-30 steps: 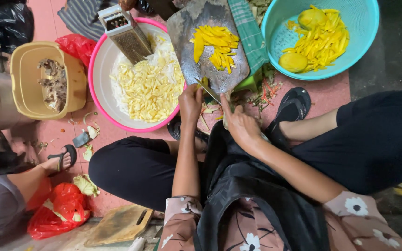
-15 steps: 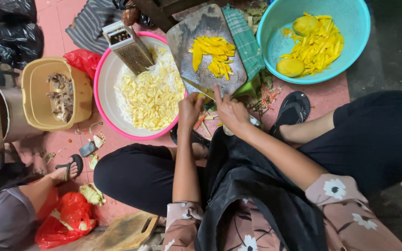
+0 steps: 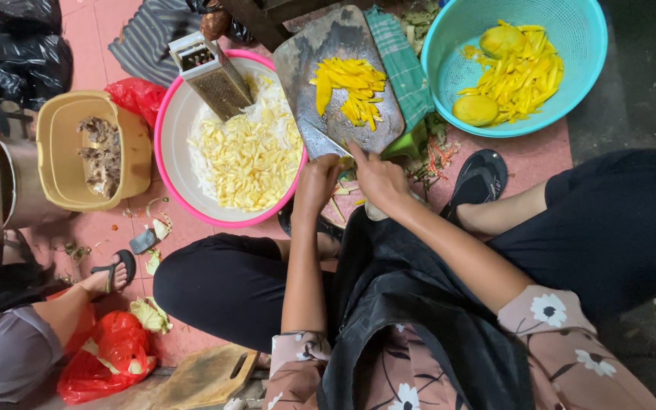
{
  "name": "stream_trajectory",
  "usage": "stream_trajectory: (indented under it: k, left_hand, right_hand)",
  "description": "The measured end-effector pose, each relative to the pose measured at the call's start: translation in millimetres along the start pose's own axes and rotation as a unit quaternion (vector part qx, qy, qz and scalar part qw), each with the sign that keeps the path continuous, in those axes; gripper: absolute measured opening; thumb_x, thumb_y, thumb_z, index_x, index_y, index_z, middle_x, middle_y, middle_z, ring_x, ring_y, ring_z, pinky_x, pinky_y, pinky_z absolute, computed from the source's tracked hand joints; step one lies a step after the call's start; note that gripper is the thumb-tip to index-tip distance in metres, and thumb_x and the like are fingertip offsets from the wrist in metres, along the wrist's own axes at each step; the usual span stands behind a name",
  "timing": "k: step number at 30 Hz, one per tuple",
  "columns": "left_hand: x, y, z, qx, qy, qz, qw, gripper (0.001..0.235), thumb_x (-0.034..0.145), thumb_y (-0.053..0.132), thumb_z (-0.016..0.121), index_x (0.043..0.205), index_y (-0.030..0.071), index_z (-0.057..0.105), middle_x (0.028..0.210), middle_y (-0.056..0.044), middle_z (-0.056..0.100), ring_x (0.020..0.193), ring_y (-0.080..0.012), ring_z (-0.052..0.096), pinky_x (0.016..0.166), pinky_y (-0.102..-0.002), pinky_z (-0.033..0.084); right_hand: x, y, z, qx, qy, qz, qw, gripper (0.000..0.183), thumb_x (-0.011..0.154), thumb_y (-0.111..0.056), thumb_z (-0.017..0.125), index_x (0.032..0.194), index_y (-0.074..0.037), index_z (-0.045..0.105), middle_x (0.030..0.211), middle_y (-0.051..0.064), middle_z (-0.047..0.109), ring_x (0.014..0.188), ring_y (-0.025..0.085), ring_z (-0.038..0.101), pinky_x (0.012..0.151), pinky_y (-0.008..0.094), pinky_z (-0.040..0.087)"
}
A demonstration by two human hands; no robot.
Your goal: Peeling and slicing mangoes into strips on a cutting board using a knife.
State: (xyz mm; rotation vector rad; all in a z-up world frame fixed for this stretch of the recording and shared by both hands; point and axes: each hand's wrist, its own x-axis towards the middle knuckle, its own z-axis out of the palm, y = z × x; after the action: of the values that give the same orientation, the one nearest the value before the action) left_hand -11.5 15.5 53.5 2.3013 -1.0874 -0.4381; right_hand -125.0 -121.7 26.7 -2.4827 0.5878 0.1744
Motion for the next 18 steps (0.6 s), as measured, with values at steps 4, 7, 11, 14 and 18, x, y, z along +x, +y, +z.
stream_trajectory:
  k: [4, 7, 11, 14, 18]
  left_hand:
    - [-5, 2, -6, -0.015, -0.005, 0.015, 1.000, 0.015, 0.094, 0.019, 0.070, 0.108, 0.011, 0.072, 0.086, -0.016, 0.073, 0.091, -0.0380, 0.072, 0.081, -0.048, 0.058]
    - [-4, 16, -16, -0.019, -0.003, 0.023, 1.000, 0.016, 0.095, 0.021, 0.071, 0.110, 0.014, 0.073, 0.088, -0.013, 0.074, 0.092, -0.0364, 0.072, 0.081, -0.045, 0.058]
    - [-2, 29, -24, -0.023, -0.002, 0.025, 0.999, 0.018, 0.094, 0.019, 0.072, 0.111, 0.010, 0.072, 0.089, -0.017, 0.073, 0.092, -0.0391, 0.072, 0.082, -0.048, 0.058]
    - [-3, 30, -25, -0.013, -0.015, 0.023, 1.000, 0.019, 0.092, 0.017, 0.073, 0.110, 0.010, 0.072, 0.089, -0.017, 0.073, 0.093, -0.0398, 0.071, 0.083, -0.049, 0.057]
    - [-8, 18, -33, 0.001, -0.022, 0.029, 0.999, 0.020, 0.087, 0.012, 0.076, 0.107, 0.012, 0.073, 0.087, -0.014, 0.071, 0.091, -0.0382, 0.071, 0.080, -0.049, 0.058]
  right_hand:
    - [-11, 6, -4, 0.032, -0.011, 0.049, 0.998, 0.055, 0.100, -0.027, 0.036, 0.153, -0.040, 0.030, 0.099, 0.020, 0.067, 0.081, 0.053, 0.070, 0.075, 0.065, 0.056]
    - [-28, 3, -41, 0.091, -0.034, 0.069, 0.993, 0.056, 0.101, -0.023, 0.035, 0.156, -0.034, 0.030, 0.105, 0.022, 0.070, 0.095, 0.051, 0.071, 0.084, 0.063, 0.055]
    - [-46, 5, -67, 0.163, -0.034, 0.126, 0.978, 0.054, 0.101, -0.031, 0.039, 0.154, -0.035, 0.030, 0.108, 0.028, 0.070, 0.103, 0.053, 0.067, 0.091, 0.064, 0.050]
    - [-53, 1, -75, 0.182, -0.025, 0.134, 0.974, 0.054, 0.100, -0.035, 0.040, 0.154, -0.031, 0.032, 0.107, 0.030, 0.071, 0.104, 0.053, 0.066, 0.090, 0.064, 0.049]
    - [-50, 7, -77, 0.213, 0.006, 0.106, 0.971, 0.054, 0.098, -0.033, 0.053, 0.151, -0.026, 0.043, 0.106, 0.032, 0.071, 0.106, 0.051, 0.066, 0.092, 0.061, 0.050]
